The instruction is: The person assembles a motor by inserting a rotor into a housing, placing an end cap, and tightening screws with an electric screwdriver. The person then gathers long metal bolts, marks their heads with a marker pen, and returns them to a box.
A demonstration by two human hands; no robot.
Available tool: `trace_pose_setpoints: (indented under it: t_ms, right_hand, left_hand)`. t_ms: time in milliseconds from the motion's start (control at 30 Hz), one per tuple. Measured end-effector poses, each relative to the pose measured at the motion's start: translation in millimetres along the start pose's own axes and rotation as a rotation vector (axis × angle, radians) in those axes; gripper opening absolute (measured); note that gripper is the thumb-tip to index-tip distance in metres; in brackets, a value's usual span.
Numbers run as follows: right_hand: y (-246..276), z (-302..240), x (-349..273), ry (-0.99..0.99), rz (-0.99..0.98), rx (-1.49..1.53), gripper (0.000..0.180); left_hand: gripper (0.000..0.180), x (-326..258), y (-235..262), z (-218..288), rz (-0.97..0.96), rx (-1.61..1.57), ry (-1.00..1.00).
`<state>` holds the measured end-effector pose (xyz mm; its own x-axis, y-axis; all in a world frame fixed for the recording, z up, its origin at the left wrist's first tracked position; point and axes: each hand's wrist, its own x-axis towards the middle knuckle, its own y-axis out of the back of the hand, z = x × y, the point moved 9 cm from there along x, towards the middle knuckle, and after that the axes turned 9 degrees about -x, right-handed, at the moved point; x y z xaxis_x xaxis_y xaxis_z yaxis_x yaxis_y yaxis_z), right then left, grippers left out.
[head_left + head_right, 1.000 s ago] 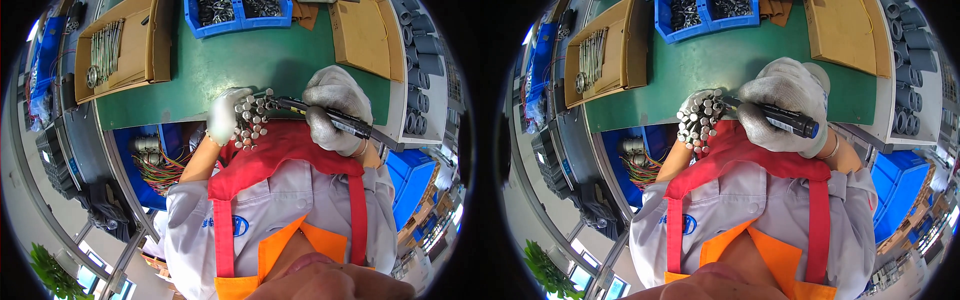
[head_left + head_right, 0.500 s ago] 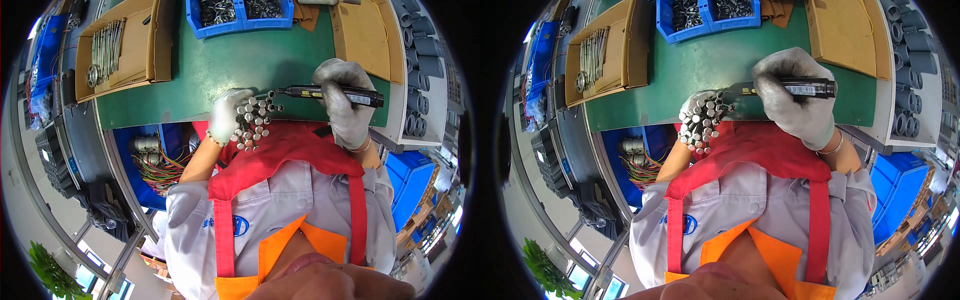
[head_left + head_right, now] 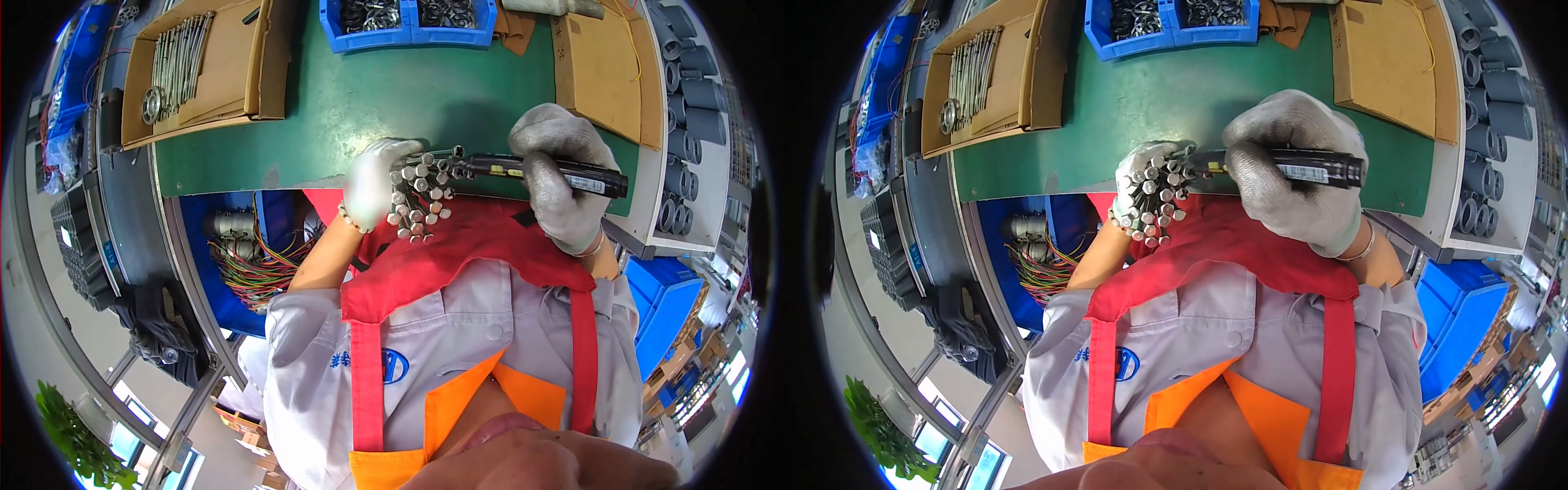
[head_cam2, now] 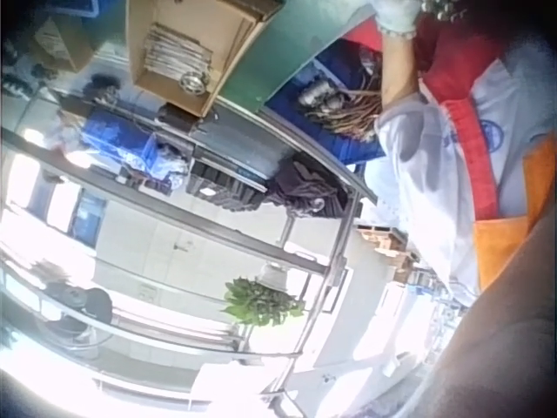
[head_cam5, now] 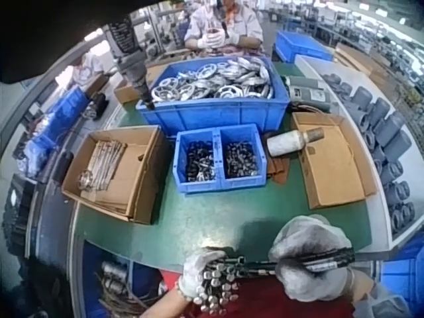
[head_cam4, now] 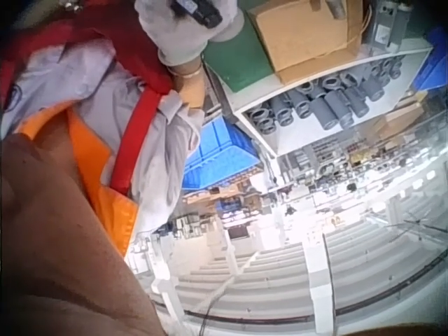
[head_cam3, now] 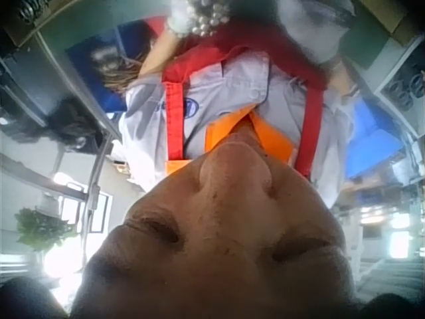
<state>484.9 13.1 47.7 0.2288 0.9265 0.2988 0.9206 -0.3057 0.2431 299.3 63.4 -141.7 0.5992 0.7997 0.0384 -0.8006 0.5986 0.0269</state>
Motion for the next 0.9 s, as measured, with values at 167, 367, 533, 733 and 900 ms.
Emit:
trace_pose_setpoints:
  t_ms: [167,367,533,733,900]
  right_hand:
    - [0.7,-10.0,2.9,0.169,-0.023,-0.049,0.014]
    - [-12.6,-20.7,-4.8,0.282,-0.123,-0.119,0.019]
    - [-9.6,-20.2,-2.8,0.306,-0.099,-0.112,0.019]
    - [-12.2,-25.7,-4.5,0.375,-0.142,-0.011,0.017]
    - [-17.8,-26.4,-5.9,0.355,-0.148,-0.028,0.015]
  left_hand:
    - [0.041,-0.8,-0.7,-7.4,-0.013,0.064,0.017]
    - [0.047,-6.9,3.1,-14.5,0.004,0.031,-0.09]
    - [0.047,-6.2,1.8,-5.5,-0.001,0.051,-0.114]
    - [0.047,-1.3,1.0,17.1,-0.017,0.185,-0.226]
    - [0.047,0.3,0.9,21.7,0.007,0.214,-0.272]
